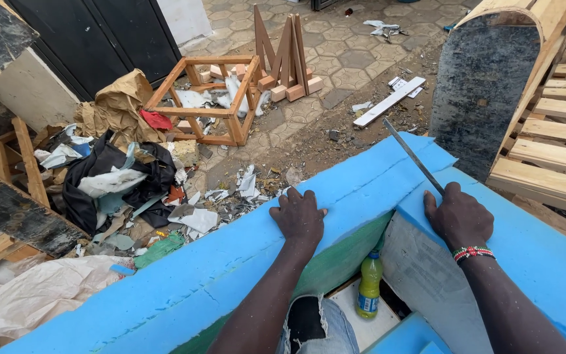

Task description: The person cuts a long blue foam sheet placed on a green surface using a long knife. They apply glue from a yellow bottle to the foam edges and press the pieces together. The person continues cutting and aligning the foam sections.

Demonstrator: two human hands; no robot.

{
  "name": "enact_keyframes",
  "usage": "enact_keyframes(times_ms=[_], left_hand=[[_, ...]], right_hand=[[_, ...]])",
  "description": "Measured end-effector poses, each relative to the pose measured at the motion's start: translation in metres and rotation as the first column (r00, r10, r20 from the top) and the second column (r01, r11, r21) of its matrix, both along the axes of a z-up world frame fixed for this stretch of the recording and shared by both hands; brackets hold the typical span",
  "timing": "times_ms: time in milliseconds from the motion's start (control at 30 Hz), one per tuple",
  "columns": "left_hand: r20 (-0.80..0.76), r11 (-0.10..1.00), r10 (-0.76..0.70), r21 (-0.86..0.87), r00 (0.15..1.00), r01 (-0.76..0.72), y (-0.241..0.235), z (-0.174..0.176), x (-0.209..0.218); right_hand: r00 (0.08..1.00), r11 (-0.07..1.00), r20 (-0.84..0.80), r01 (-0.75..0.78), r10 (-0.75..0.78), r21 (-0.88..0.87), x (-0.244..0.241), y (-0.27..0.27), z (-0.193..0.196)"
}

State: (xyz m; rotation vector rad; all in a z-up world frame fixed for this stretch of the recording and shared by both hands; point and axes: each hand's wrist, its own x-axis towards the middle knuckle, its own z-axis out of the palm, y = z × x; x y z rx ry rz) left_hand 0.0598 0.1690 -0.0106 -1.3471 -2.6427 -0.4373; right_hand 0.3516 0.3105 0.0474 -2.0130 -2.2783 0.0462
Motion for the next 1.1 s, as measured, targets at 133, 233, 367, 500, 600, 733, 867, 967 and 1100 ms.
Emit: enact_keyframes(times_ms=[133, 233, 367, 500, 600, 733, 867, 967, 1100], left_hand=[[0.088, 0.964, -0.156, 0.232, 0.984, 0.132, -0.016, -0.009, -0.021], [0.341, 0.969, -0.191, 0.216, 0.920, 0.121, -0.014, 0.000, -0.054], [0.418, 1.000, -0.018, -0.013, 0.908, 0.026, -0.009, 0.037, -0.043], [0.109, 0.989, 0.003, -0.150, 0.994, 0.014, -0.005, 0.038, -0.023], [-0.072, 0.981, -0.094, -0.177, 0.993, 0.080, -0.011, 0.018, -0.022], [-0.022, 0.978, -0.208, -0.018, 0.978, 0.207, -0.009, 0.004, -0.034], [0.216, 0.961, -0.172, -0.179, 0.961, 0.212, -0.026, 0.053, -0.014], [0.127, 0.953, -0.191, -0.212, 0.973, 0.215, -0.019, 0.045, -0.014], [0.105, 0.954, -0.115, -0.266, 0.988, 0.140, -0.002, 0.041, -0.014]], right_hand=[[1.000, 1.000, -0.003, -0.001, 0.001, -0.005, -0.001, -0.002, 0.001], [1.000, 1.000, -0.004, -0.003, 0.003, 0.004, 0.000, -0.002, 0.000], [1.000, 1.000, -0.003, -0.015, 0.015, 0.011, 0.000, -0.005, 0.002], [1.000, 1.000, -0.016, -0.004, 0.004, 0.010, -0.001, 0.002, 0.005], [1.000, 1.000, -0.012, 0.003, -0.003, -0.016, -0.002, 0.000, 0.000], [1.000, 1.000, 0.000, 0.000, 0.000, 0.007, -0.002, -0.001, -0.001], [1.000, 1.000, 0.001, -0.003, 0.003, 0.003, -0.002, -0.001, -0.001], [1.000, 1.000, 0.001, -0.008, 0.008, 0.029, 0.000, 0.000, -0.004], [1.000, 0.999, 0.004, -0.010, 0.010, 0.034, -0.002, 0.007, -0.006]])
